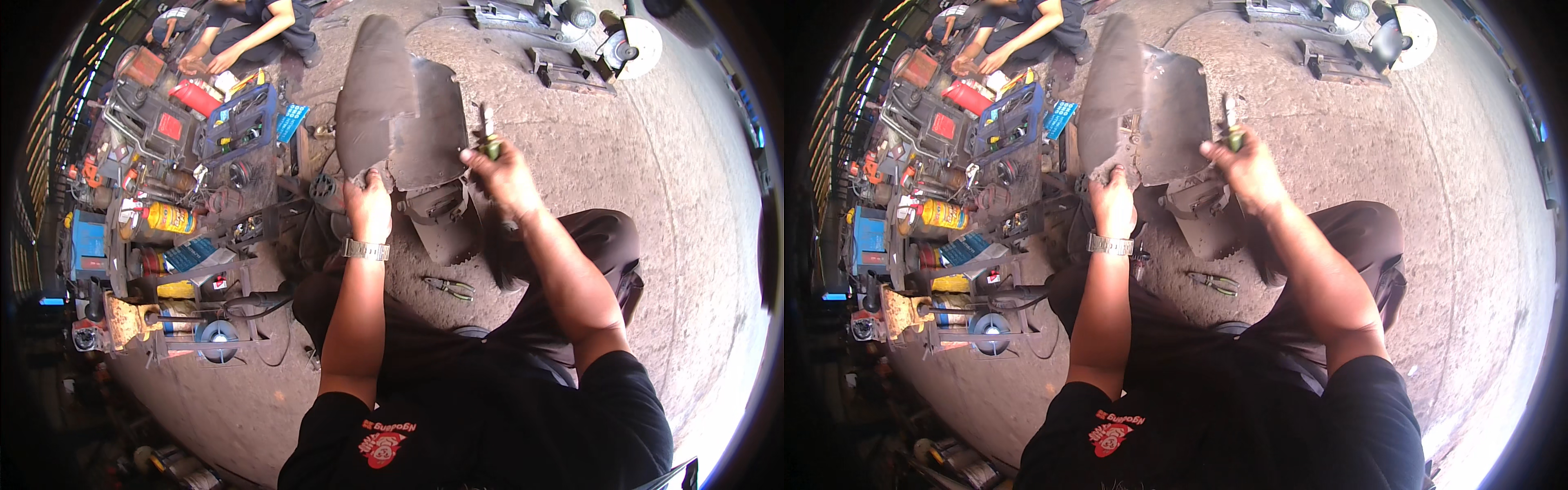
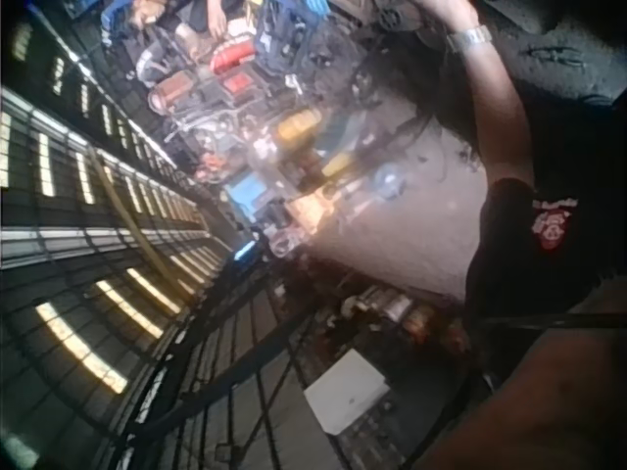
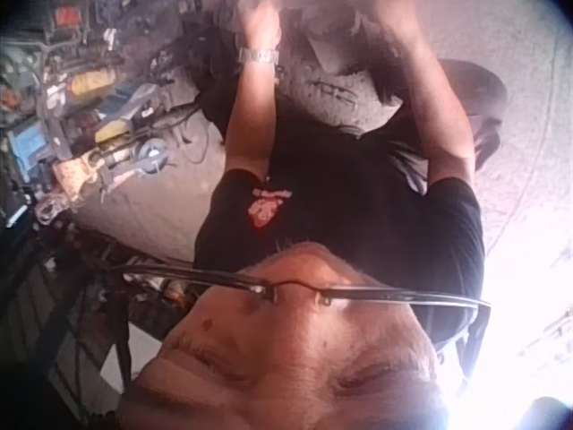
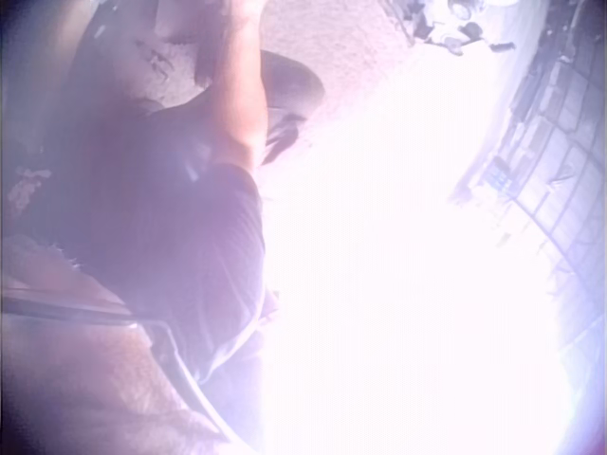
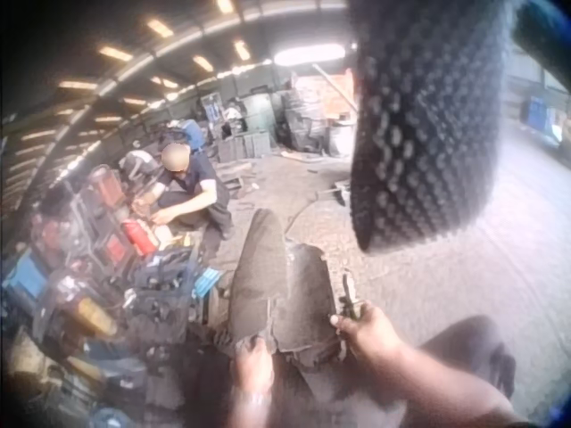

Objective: The person sits on the floor and uses a knife and pliers to cut and pry a rectangular section out of a large grey plastic part. They remove the cut piece and continue to trim the edges of the opening.

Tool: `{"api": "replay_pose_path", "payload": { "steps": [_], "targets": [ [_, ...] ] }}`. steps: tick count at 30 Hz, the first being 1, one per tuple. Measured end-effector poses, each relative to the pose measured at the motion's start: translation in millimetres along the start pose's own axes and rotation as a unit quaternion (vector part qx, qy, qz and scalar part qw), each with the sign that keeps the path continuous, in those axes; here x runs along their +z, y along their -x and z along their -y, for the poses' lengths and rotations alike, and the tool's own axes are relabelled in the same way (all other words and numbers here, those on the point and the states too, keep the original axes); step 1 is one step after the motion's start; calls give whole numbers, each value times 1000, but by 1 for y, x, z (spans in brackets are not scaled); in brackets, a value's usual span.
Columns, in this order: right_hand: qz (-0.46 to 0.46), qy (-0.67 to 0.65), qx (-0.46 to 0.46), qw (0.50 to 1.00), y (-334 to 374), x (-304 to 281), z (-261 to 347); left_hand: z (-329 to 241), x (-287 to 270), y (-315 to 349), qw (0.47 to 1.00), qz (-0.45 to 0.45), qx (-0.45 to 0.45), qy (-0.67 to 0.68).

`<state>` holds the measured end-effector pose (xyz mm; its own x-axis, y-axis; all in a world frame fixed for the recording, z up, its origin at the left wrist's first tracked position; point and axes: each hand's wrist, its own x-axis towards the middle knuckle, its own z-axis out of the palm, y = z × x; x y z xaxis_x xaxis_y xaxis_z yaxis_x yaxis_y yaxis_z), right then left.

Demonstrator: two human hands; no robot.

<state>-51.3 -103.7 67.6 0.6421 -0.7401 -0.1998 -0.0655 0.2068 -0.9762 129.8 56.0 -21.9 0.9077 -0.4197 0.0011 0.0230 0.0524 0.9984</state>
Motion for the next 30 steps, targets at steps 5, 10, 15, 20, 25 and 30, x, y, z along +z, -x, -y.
{"api": "replay_pose_path", "payload": {
  "steps": [5,10,15,20,25,30],
  "targets": [
    [4,508,-304,806,-20,-30,48,-32,12,10,1000,17,-17,-16],
    [138,739,-303,585,-35,-18,70,-58,12,22,994,51,-83,46],
    [177,784,-302,512,-41,4,69,-53,4,19,992,63,-110,15],
    [191,826,-282,450,-42,28,51,-63,8,26,992,90,-87,-9],
    [205,822,-275,455,-37,33,42,-50,2,18,989,106,-93,-53],
    [197,819,-281,461,-37,33,30,-50,2,19,988,130,-79,0]
  ]
}}
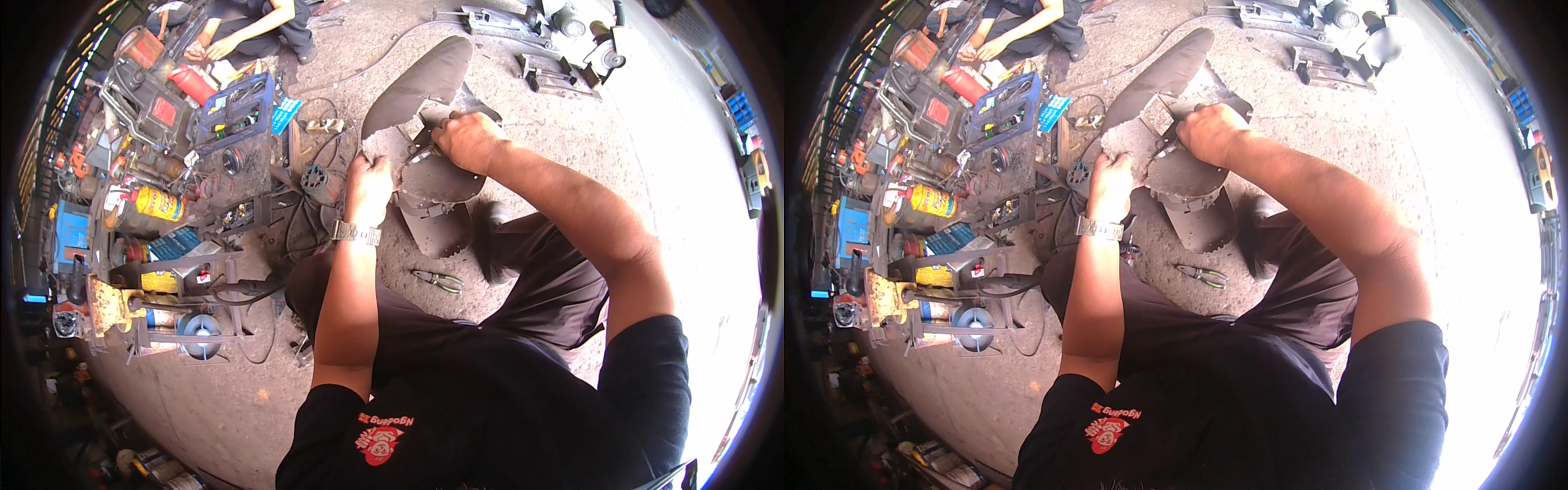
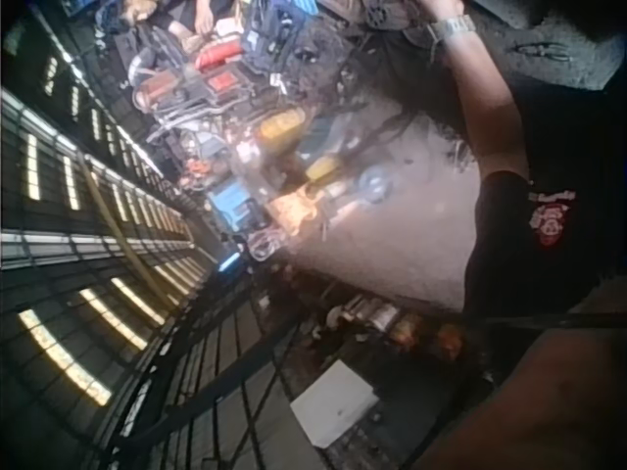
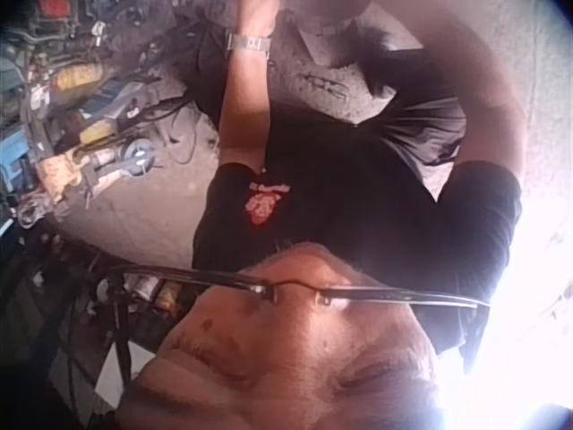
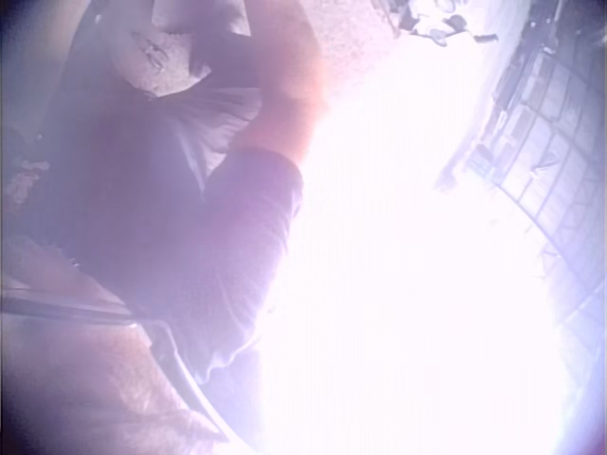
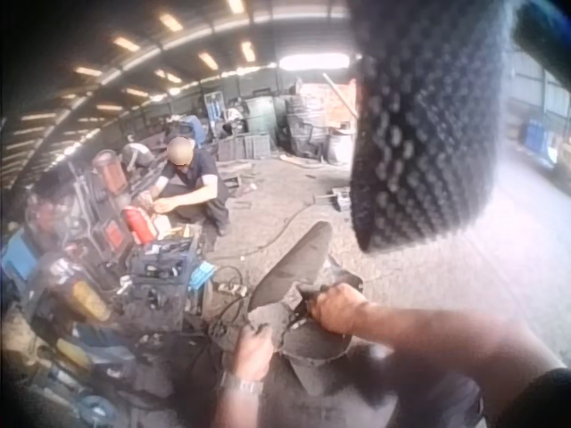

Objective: The person sits on the floor and uses a knife and pliers to cut and pry a rectangular section out of a large grey plastic part. They remove the cut piece and continue to trim the edges of the opening.

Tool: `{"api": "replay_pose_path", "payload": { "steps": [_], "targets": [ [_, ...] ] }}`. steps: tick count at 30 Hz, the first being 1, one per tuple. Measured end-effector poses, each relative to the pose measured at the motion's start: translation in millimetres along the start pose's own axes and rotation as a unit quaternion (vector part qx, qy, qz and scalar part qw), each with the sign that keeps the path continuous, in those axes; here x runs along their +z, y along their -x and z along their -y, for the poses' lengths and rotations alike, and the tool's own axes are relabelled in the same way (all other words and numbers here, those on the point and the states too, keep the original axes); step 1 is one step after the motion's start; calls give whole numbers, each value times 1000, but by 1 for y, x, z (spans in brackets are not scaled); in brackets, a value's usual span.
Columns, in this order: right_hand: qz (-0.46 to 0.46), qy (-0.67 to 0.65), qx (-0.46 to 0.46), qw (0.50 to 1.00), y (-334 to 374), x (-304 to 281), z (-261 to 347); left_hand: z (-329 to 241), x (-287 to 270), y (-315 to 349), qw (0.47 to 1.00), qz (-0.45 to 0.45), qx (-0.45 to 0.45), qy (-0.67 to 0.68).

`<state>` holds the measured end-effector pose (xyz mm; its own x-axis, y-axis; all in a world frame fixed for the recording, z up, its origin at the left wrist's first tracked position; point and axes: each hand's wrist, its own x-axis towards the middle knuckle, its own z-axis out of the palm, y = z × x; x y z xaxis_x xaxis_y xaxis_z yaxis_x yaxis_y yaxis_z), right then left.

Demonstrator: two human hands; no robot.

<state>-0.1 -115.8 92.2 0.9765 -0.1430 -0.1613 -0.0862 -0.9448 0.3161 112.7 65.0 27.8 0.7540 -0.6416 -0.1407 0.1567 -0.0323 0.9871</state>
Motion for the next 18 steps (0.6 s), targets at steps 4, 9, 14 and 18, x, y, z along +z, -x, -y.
{"api": "replay_pose_path", "payload": {
  "steps": [4,9,14,18],
  "targets": [
    [-51,19,-11,998,-2,15,0,1,-1,-2,1000,8,3,-8],
    [-61,31,-16,998,4,20,6,-3,5,2,998,-19,-2,-53],
    [-77,58,-23,995,16,9,13,-9,6,4,989,-21,-18,-144],
    [-9,-7,13,1000,17,15,21,4,5,-4,981,-21,16,-191]
  ]
}}
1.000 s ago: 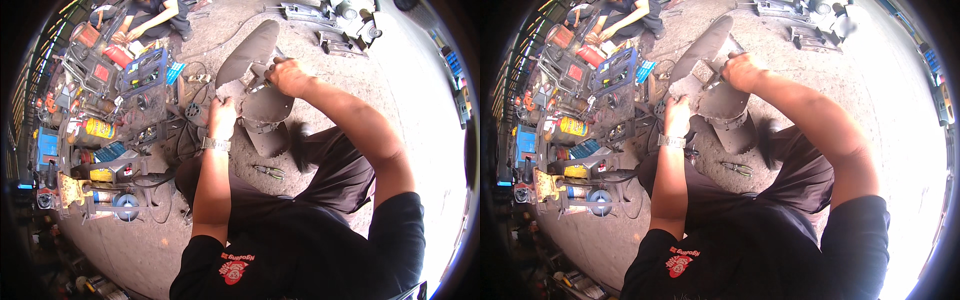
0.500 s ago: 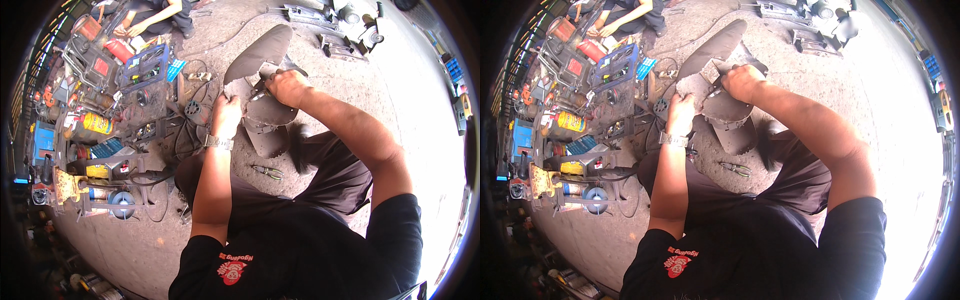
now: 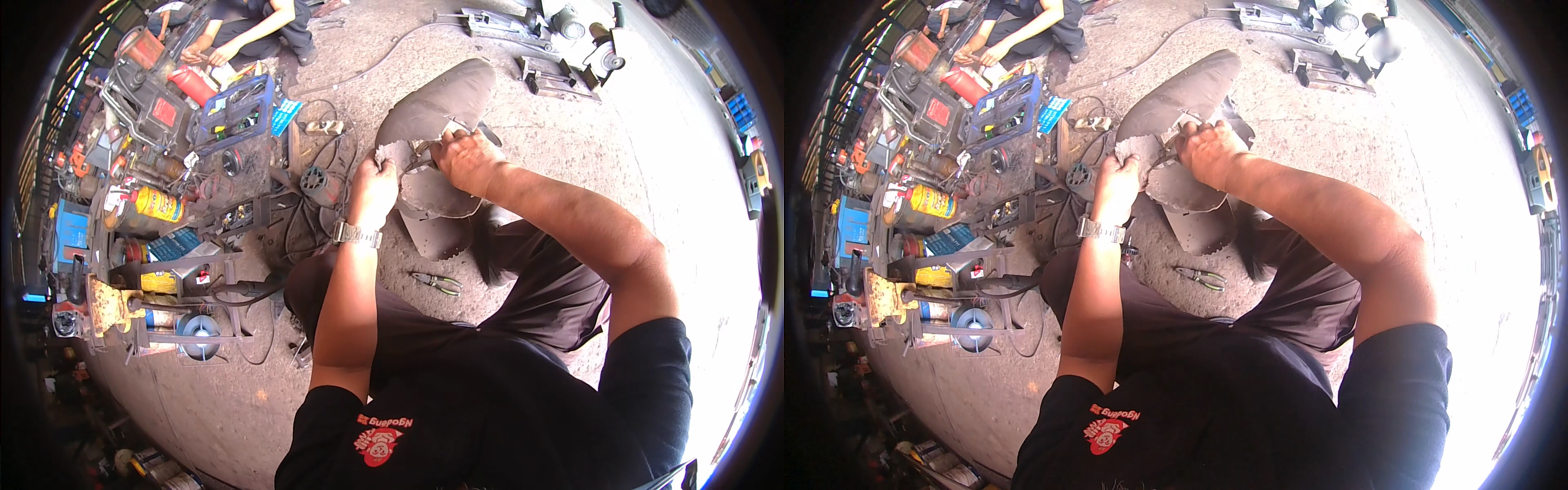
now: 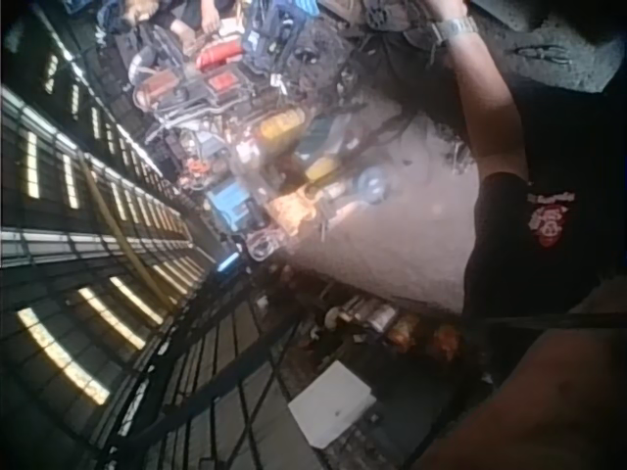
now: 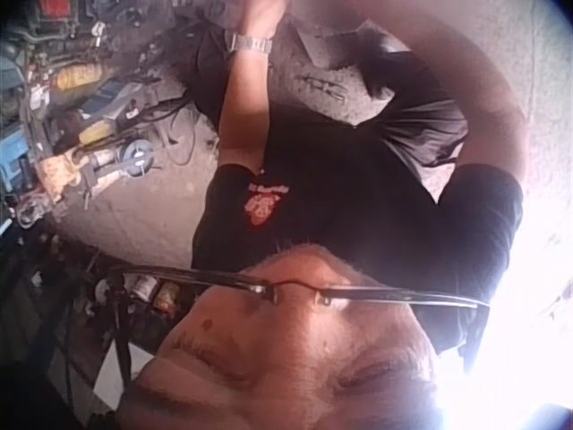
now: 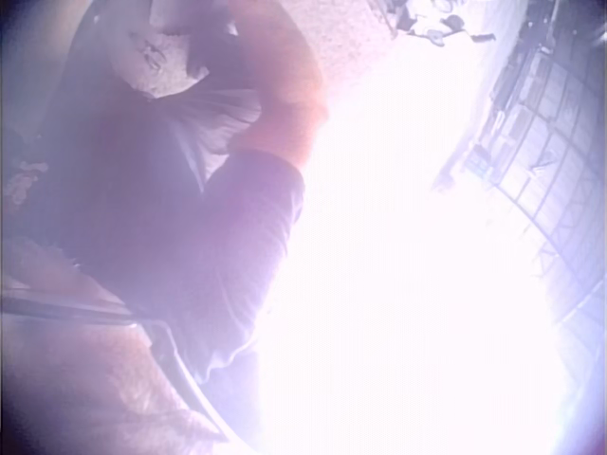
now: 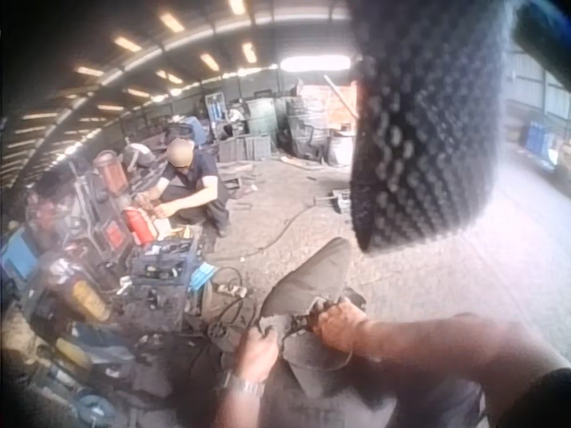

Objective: The person sits on the floor and uses a knife and pliers to cut and pry a rectangular section out of a large grey plastic part. They remove the cut piece and continue to trim the edges of the opening.

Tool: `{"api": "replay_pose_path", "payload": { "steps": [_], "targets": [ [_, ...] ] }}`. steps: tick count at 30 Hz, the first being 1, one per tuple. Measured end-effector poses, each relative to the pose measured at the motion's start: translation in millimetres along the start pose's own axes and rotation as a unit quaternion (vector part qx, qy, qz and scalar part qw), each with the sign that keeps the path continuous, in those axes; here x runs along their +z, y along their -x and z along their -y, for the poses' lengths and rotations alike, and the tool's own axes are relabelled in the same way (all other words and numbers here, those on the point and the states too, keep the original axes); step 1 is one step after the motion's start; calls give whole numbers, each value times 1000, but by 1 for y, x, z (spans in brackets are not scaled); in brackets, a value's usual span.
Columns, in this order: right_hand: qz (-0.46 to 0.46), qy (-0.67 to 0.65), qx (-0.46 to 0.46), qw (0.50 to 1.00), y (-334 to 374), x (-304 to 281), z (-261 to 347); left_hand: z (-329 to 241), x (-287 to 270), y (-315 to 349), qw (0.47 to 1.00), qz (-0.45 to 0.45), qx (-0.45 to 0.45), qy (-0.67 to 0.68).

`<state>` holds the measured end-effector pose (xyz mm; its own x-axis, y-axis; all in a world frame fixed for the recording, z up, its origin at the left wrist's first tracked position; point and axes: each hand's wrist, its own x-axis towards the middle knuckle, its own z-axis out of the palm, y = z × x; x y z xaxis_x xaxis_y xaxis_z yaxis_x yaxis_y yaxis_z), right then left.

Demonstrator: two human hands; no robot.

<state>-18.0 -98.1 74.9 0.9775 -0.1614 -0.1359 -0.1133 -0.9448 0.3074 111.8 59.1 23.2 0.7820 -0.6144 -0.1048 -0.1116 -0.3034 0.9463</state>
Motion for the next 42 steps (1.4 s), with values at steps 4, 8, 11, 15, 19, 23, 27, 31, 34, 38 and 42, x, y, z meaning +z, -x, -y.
{"api": "replay_pose_path", "payload": {
  "steps": [4,8,11,15,19,23,27,31,34,38,42],
  "targets": [
    [81,-45,-4,996,3,-1,5,5,7,-3,998,-40,19,-41],
    [150,-166,48,973,-5,-10,4,1,13,4,980,-154,110,-64],
    [164,-232,89,955,-4,-2,6,3,9,3,954,-213,135,-163],
    [165,-283,84,941,-4,5,5,32,11,-12,935,-215,218,-178],
    [192,-281,64,938,-2,20,3,51,17,-26,937,-188,226,-186],
    [113,-157,54,980,5,39,1,59,24,-35,975,-144,91,-146],
    [0,-90,23,996,10,61,-2,66,33,-38,992,-113,19,-51],
    [-62,-103,54,991,8,72,4,44,36,-30,994,-110,6,-3],
    [-32,-154,109,982,3,70,18,46,38,-27,985,-136,21,108],
    [56,-187,151,969,-9,54,24,47,33,-25,981,-180,60,34],
    [-1,-163,108,981,-16,71,13,45,29,-25,975,-191,105,-40]
  ]
}}
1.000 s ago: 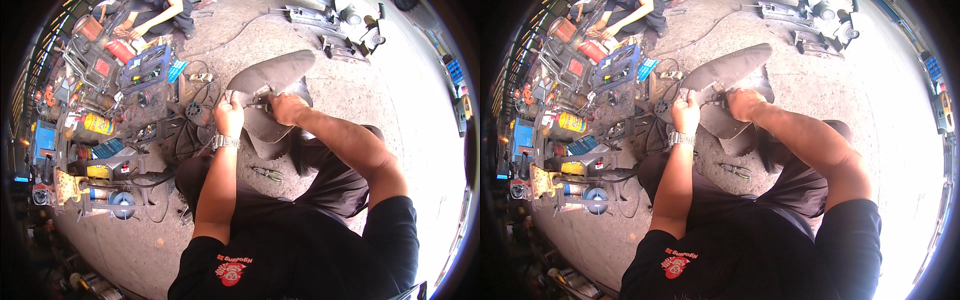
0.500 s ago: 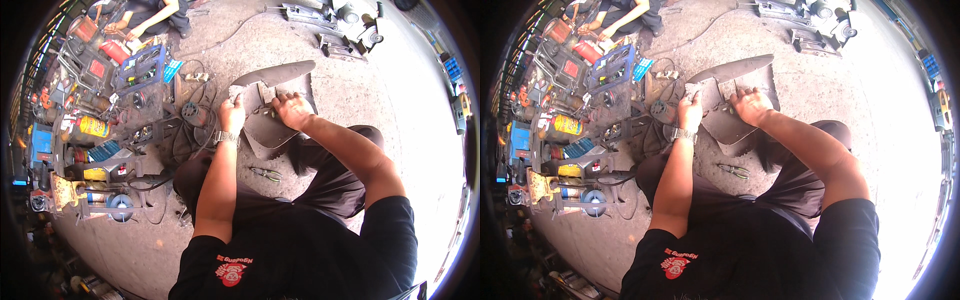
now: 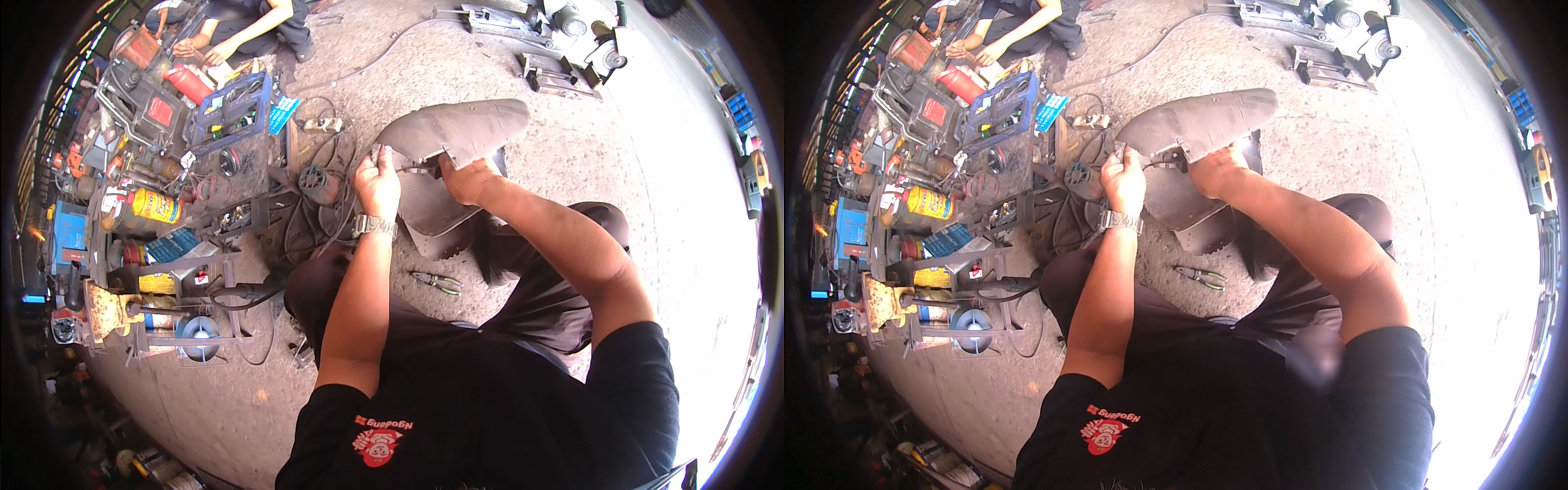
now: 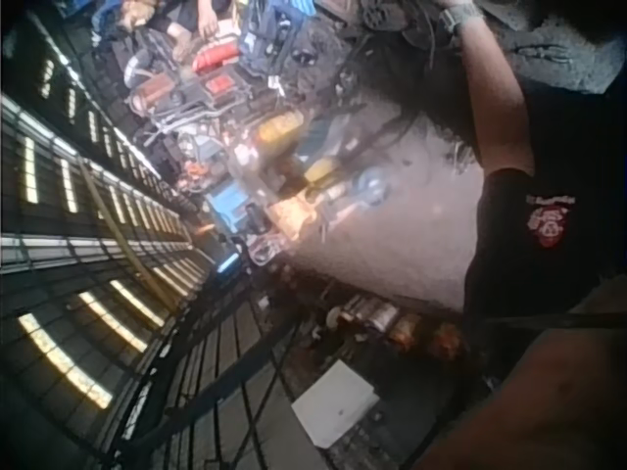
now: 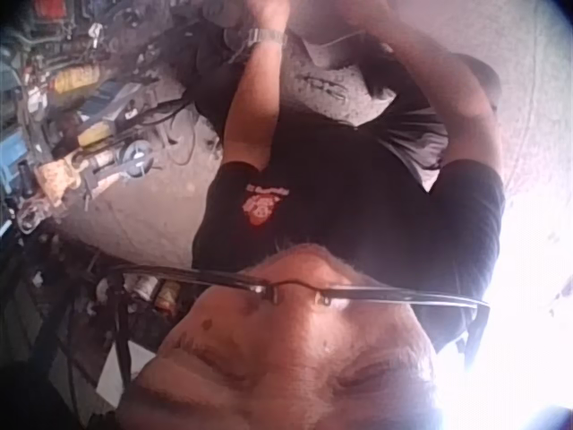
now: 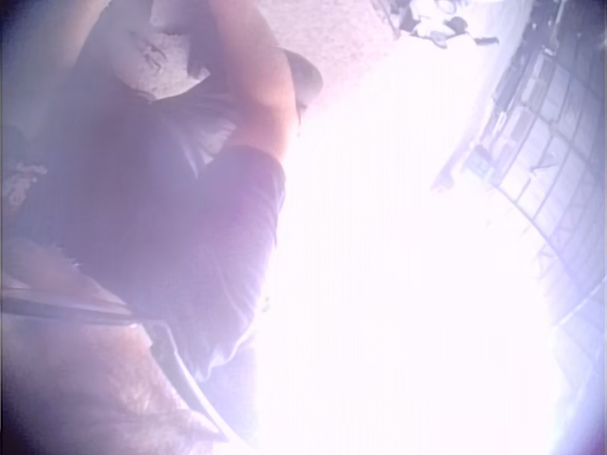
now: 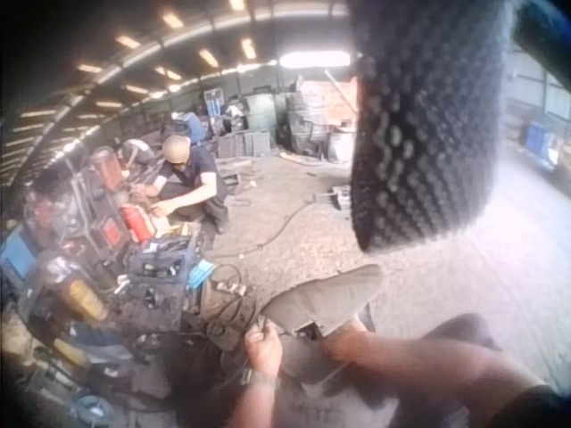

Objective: The person sits on the floor and uses a knife and pliers to cut and pry a rectangular section out of a large grey plastic part. They remove the cut piece and continue to trim the edges of the opening.

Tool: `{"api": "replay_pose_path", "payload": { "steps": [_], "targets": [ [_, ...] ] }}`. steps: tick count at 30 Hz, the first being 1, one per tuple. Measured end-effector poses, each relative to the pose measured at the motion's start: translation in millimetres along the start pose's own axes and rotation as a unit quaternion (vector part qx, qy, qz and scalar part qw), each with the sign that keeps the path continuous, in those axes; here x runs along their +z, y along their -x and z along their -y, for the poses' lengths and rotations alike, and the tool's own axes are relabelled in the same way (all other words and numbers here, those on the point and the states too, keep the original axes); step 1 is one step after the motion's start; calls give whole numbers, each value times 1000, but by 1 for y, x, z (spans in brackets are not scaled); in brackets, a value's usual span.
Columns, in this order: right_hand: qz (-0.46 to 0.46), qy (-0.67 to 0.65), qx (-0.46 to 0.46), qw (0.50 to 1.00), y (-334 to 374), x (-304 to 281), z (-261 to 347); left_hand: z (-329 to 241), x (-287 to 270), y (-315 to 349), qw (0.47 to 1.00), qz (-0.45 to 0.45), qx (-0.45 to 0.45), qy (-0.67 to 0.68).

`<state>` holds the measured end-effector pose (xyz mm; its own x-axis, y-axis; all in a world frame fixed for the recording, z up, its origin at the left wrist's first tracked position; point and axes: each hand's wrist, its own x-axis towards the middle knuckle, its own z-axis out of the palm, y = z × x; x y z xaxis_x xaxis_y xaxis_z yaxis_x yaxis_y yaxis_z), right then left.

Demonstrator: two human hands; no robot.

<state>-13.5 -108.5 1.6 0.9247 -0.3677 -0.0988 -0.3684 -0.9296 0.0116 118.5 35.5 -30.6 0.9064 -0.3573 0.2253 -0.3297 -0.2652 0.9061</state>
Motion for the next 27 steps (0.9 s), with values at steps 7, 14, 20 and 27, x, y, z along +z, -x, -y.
{"api": "replay_pose_path", "payload": {
  "steps": [7,14,20,27],
  "targets": [
    [-103,60,-194,974,6,-65,-9,-8,-2,6,996,-15,78,51],
    [112,-123,-87,982,-2,-54,-11,-17,-2,7,998,2,58,25],
    [309,-335,50,889,-8,-43,-13,-19,-4,7,999,8,49,6],
    [424,-492,95,754,-4,-37,-18,-1,-6,-1,994,1,105,34]
  ]
}}
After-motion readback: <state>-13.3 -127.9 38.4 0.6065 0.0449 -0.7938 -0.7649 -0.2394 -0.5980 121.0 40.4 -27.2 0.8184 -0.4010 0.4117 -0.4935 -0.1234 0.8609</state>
